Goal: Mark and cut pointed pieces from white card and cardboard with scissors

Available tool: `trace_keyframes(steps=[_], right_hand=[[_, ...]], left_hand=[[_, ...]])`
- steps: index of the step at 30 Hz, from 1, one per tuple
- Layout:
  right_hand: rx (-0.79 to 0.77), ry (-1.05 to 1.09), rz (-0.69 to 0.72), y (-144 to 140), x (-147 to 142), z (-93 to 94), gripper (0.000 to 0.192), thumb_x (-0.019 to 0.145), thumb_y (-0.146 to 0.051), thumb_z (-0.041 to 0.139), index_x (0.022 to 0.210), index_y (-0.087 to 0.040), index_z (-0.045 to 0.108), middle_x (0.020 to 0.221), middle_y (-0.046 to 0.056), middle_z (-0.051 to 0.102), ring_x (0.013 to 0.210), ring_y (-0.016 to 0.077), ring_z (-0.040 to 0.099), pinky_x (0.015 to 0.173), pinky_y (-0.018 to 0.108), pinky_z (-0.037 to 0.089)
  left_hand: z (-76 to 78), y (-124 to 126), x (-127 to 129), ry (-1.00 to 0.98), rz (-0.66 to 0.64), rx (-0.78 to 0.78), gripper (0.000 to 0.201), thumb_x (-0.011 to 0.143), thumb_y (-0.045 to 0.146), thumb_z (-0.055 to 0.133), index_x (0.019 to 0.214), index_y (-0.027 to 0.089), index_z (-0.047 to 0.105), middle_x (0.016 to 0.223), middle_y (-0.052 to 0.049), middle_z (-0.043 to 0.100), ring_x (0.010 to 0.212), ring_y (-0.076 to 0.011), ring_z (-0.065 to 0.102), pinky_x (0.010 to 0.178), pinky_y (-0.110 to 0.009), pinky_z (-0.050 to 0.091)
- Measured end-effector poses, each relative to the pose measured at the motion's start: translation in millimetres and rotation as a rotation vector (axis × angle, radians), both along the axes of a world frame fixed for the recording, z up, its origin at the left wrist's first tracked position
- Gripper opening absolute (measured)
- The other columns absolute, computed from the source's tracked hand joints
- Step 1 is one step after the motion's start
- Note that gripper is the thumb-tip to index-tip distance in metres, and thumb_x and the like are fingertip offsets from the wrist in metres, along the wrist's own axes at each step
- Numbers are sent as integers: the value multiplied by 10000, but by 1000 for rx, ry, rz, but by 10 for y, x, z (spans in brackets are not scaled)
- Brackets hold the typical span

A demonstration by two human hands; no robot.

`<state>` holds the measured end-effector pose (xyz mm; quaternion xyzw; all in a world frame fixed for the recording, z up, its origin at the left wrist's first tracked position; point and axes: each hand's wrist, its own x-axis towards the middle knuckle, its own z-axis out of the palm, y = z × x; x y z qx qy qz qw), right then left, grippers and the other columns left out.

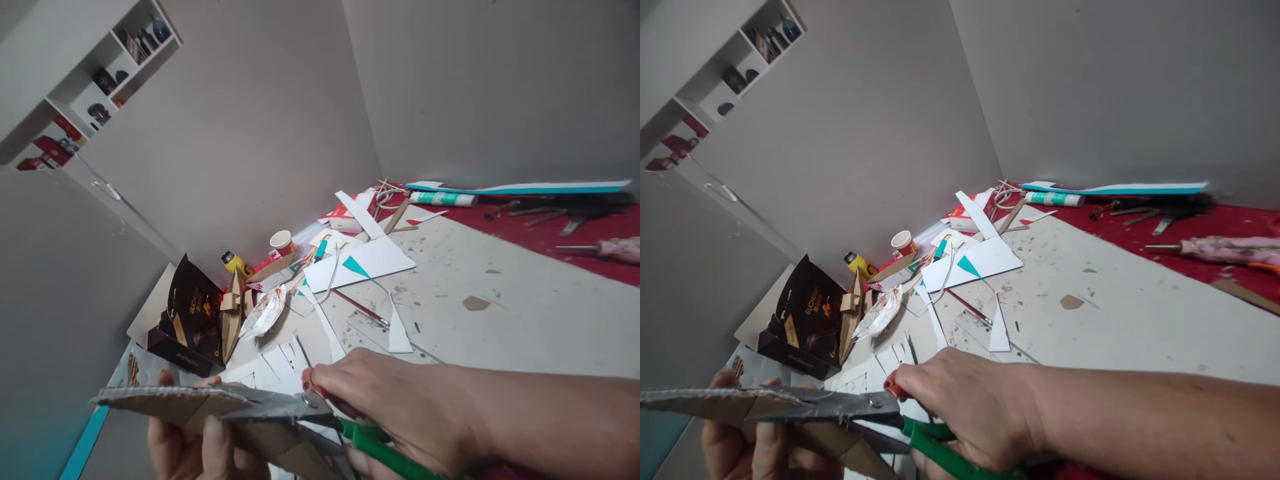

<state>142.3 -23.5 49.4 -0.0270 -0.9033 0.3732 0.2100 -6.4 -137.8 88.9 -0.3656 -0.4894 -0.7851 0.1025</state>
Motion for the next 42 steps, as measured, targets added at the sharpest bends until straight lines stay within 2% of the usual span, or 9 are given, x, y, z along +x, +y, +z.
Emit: trace_keyframes(steps=[3, 7, 12, 19, 27, 32, 35, 38, 42], right_hand=[[86, 35, 40, 75, 5, -6, 281, 628, -254, 601, 884, -202, 496, 719, 34, 618, 574, 203, 552, 545, 301, 446], [184, 116, -82, 72, -25, -80, 253, 676, -323, 559, 880, -188, 493, 778, 79, 613, 655, 247, 586, 601, 349, 457], [169, 55, -206, -79, -65, -116, 245, 708, -342, 528, 893, -190, 475, 773, 77, 630, 624, 250, 599, 553, 337, 419], [172, -31, -247, -113, -50, -62, 284, 772, -410, 476, 922, -169, 489, 757, 99, 657, 612, 268, 628, 549, 349, 417], [224, 51, -297, -86, -30, -69, 215, 769, -371, 478, 870, -182, 484, 743, 99, 653, 595, 254, 627, 531, 334, 392], [226, 84, -318, -83, -39, -123, 193, 763, -361, 470, 857, -193, 473, 666, 68, 633, 535, 236, 597, 501, 324, 364], [240, 120, -320, -79, -45, -158, 182, 750, -347, 468, 853, -197, 472, 657, 61, 624, 527, 227, 584, 492, 320, 354], [249, 131, -329, -76, -50, -168, 170, 745, -339, 473, 844, -201, 473, 638, 44, 606, 508, 210, 561, 483, 310, 346], [273, 120, -323, -74, -50, -161, 171, 789, -355, 450, 833, -193, 486, 647, 51, 604, 490, 202, 541, 473, 315, 349]], left_hand=[[-13, -31, -50, 25, 14, 2, 409, 724, 283, 825, 1112, 371, 732, 772, 133, 779, 611, -50, 680, 659, -83, 575], [-8, 0, -85, 39, -1, 17, 397, 702, 285, 846, 1076, 371, 744, 805, 138, 788, 641, -51, 697, 663, -88, 581], [14, 108, -24, -8, 35, 103, 336, 666, 244, 872, 955, 381, 769, 937, 201, 780, 766, -6, 687, 808, -45, 528], [-17, 188, 25, -120, 4, 126, 396, 529, 299, 927, 883, 383, 771, 956, 195, 778, 743, -40, 670, 705, -87, 580], [-27, 168, 52, -159, 16, 70, 342, 720, 136, 782, 926, 408, 760, 960, 212, 774, 891, -19, 678, 779, -51, 525], [-53, 151, 39, -166, -4, 55, 325, 741, 139, 765, 922, 408, 761, 1049, 201, 760, 1130, -51, 629, 835, -73, 520], [-61, 150, 26, -174, -2, 57, 338, 728, 128, 766, 927, 401, 762, 1098, 186, 752, 1171, -70, 613, 829, -89, 532], [-48, 156, 29, -164, -17, 49, 332, 706, 143, 795, 928, 387, 765, 1058, 172, 766, 1072, -52, 660, 798, -61, 524], [-18, 172, 34, -173, -74, 44, 354, 609, 261, 896, 913, 388, 768, 873, 167, 785, 799, -37, 701, 764, -58, 538]])
